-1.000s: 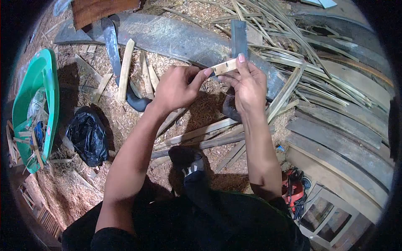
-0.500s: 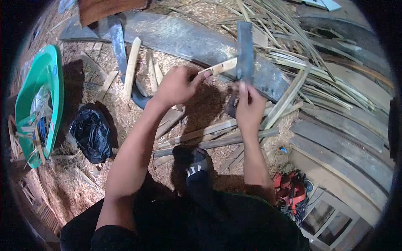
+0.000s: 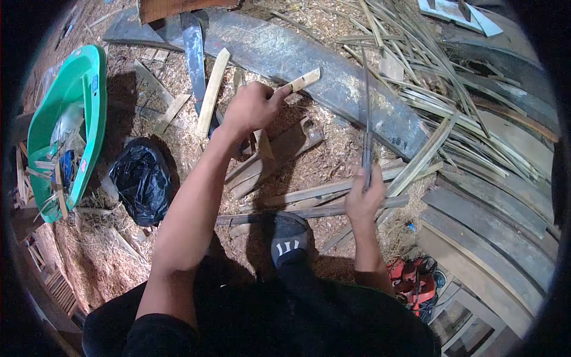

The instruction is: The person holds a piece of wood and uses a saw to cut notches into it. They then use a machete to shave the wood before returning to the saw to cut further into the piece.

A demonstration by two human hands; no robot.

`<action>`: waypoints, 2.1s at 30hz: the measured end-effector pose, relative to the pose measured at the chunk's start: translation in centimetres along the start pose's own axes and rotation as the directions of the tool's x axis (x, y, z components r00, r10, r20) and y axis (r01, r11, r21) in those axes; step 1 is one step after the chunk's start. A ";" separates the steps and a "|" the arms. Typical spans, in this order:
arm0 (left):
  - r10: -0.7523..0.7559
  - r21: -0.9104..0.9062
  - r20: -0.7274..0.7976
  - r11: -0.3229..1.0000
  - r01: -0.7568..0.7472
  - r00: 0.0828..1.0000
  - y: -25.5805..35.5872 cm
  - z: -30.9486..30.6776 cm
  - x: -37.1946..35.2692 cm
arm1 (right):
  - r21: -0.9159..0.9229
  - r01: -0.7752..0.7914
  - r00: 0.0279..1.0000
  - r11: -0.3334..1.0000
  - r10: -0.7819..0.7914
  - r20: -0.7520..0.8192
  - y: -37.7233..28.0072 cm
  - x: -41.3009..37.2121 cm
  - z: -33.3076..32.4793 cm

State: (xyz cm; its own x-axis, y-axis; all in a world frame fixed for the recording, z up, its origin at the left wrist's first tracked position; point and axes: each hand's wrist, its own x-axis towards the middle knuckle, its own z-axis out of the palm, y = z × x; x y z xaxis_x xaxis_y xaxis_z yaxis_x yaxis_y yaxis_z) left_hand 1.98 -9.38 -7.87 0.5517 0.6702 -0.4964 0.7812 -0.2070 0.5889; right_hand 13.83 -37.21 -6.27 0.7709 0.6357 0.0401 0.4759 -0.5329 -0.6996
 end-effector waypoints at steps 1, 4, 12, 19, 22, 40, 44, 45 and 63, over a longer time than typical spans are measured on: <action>-0.001 -0.001 0.001 1.000 0.001 1.000 0.0 0.1 0.1 | -0.002 -0.001 1.000 1.000 0.001 0.002 0.0 -0.2 0.1; -0.005 -0.043 0.010 0.999 0.006 1.000 -0.5 0.8 0.9 | 0.373 -0.082 0.996 0.924 0.064 0.060 -0.2 -0.5 1.1; 0.002 -0.084 -0.073 0.996 -0.008 0.997 0.2 1.3 1.3 | 0.606 -0.228 0.967 0.762 0.104 0.233 -2.1 -0.7 4.3; -0.084 -0.077 -0.005 0.993 0.084 0.996 0.7 1.0 1.2 | 0.673 -0.291 0.951 0.680 0.126 0.284 -1.8 -0.9 4.2; -0.065 -0.074 -0.002 0.995 0.065 0.998 0.9 0.9 1.2 | 0.634 -0.279 0.953 0.721 0.126 0.276 -2.4 -0.7 3.9; -0.035 -0.045 0.088 0.998 0.039 0.996 1.4 -0.1 0.8 | 0.571 -0.298 0.943 0.765 0.142 0.300 -4.0 0.8 4.1; -0.033 -0.047 0.037 0.998 0.035 0.999 1.2 1.2 0.7 | 0.635 -0.318 0.944 0.703 0.171 0.284 -4.3 1.4 4.1; -0.020 -0.043 0.010 0.999 0.020 1.000 1.3 1.2 0.6 | 0.608 -0.302 0.949 0.734 0.169 0.268 -4.7 2.1 4.3; 0.081 0.232 -0.153 0.972 -0.044 0.985 1.2 1.2 -0.5 | 0.646 -0.259 0.957 0.717 0.103 0.270 -2.2 -0.2 2.3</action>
State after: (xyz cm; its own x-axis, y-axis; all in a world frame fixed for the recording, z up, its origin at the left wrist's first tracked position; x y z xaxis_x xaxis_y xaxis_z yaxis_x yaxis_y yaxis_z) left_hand 2.99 -10.79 -7.70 0.5618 0.7525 -0.3436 0.8028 -0.3958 0.4459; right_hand 11.63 -34.86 -6.36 0.6725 0.7047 -0.2262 -0.1322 -0.1863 -0.9736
